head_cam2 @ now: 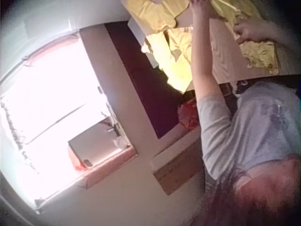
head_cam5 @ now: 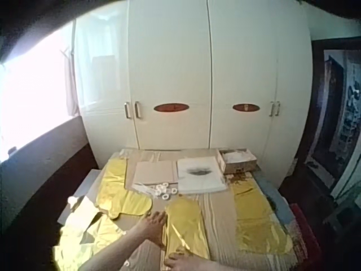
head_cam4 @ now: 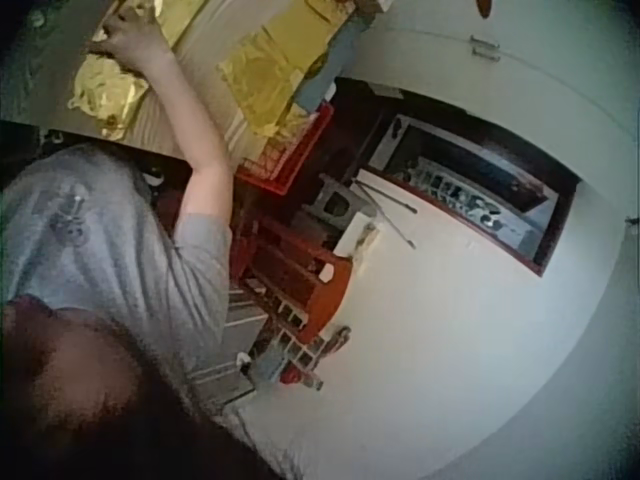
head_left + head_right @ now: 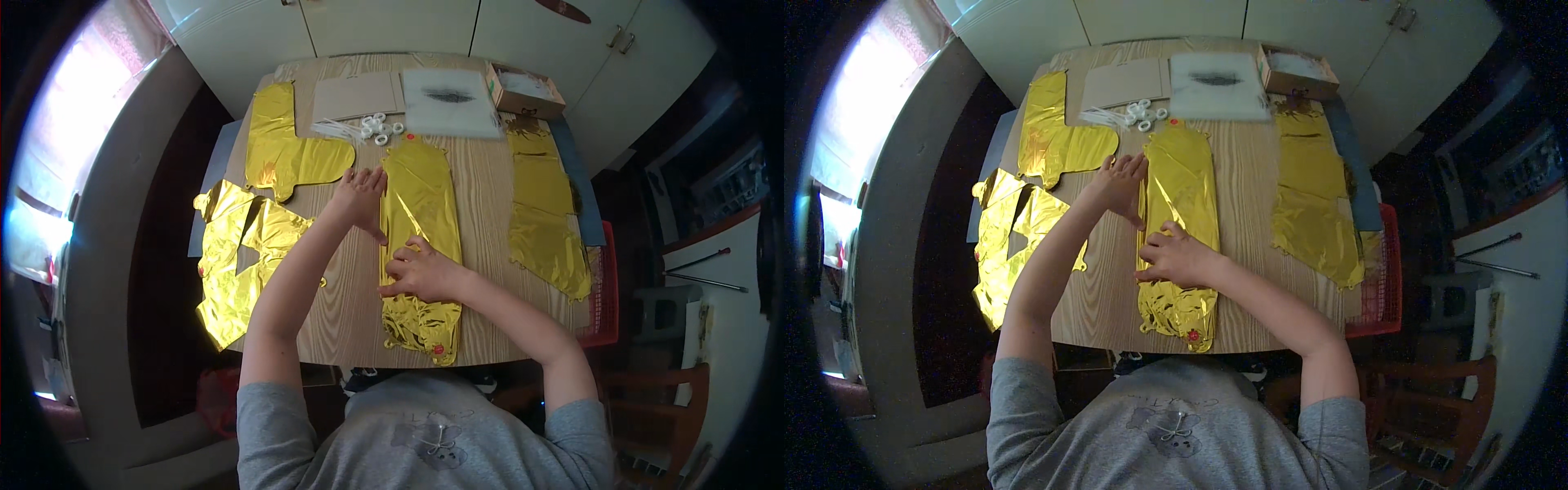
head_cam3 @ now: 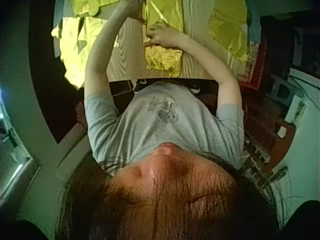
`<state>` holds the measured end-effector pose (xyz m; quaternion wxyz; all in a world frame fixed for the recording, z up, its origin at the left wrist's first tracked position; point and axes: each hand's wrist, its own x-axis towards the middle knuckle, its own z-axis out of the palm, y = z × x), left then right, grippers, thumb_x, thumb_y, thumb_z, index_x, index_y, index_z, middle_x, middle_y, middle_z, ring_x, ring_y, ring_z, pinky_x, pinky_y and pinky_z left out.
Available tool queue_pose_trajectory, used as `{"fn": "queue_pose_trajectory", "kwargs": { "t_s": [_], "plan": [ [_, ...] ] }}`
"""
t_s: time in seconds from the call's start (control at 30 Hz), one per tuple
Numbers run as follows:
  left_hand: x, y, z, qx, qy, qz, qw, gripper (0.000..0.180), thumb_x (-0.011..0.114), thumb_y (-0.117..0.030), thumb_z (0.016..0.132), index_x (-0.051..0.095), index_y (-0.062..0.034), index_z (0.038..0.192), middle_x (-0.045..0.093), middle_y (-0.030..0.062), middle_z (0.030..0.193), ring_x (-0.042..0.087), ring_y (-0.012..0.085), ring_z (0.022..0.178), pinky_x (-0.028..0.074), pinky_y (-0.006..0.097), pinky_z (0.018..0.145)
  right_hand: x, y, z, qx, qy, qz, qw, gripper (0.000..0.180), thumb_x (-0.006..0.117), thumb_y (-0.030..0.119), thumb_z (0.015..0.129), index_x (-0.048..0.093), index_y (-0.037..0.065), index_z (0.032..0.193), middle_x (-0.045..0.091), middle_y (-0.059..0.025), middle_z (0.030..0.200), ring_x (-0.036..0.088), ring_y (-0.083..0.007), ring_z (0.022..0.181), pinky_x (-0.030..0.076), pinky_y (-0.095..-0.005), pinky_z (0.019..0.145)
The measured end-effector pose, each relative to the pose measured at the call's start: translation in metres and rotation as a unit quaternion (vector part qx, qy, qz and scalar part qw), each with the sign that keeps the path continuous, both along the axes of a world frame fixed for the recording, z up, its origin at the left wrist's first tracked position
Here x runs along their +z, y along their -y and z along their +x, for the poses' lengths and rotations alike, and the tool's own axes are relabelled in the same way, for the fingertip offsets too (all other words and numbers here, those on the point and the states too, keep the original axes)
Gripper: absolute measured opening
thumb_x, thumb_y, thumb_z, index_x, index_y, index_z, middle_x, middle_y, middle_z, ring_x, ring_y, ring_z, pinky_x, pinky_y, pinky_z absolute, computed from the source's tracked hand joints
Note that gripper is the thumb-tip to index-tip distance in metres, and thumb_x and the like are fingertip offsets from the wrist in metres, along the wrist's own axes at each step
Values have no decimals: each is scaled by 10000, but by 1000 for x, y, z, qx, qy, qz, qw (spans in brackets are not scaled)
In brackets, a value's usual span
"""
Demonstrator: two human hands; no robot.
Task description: Fold gold foil sheets and prepare them for packaging.
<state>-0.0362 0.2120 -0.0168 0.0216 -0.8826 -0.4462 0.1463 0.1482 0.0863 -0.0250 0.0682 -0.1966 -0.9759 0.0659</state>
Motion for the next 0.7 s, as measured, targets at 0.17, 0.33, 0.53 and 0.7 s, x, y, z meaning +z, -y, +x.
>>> {"fn": "queue_pose_trajectory", "kwargs": {
  "t_s": [0.17,0.33,0.53,0.7],
  "plan": [
    [2,0,1,2,-9,-5,1000,1391,795,-693,396,217,2,1454,251,141,1524,264,304,1384,197,472,1124,-2,7,0,12,-9,-2,1000,394,546,127,825,632,334,1149,528,-7,999,502,-198,1075,328,-488,1007],
    [4,1,1,3,-10,-6,1000,1378,797,-684,406,221,-1,1455,243,141,1527,263,303,1383,203,476,1121,1,13,0,14,4,-22,1000,415,526,125,835,623,340,1176,541,-9,1053,494,-204,1100,324,-485,1008],
    [10,4,5,13,4,-27,1000,1353,816,-645,416,231,1,1450,240,152,1525,247,310,1391,200,493,1125,-3,16,23,-135,-109,-69,982,365,526,141,868,634,306,1175,567,-24,1173,485,-224,1150,325,-455,1004],
    [14,4,5,17,-5,-50,999,1370,816,-631,439,167,10,1460,211,160,1529,194,320,1410,184,523,1125,-19,13,66,-279,-196,-38,939,282,517,183,911,647,192,1161,586,-41,1184,490,-236,1168,325,-428,1005]
  ]
}}
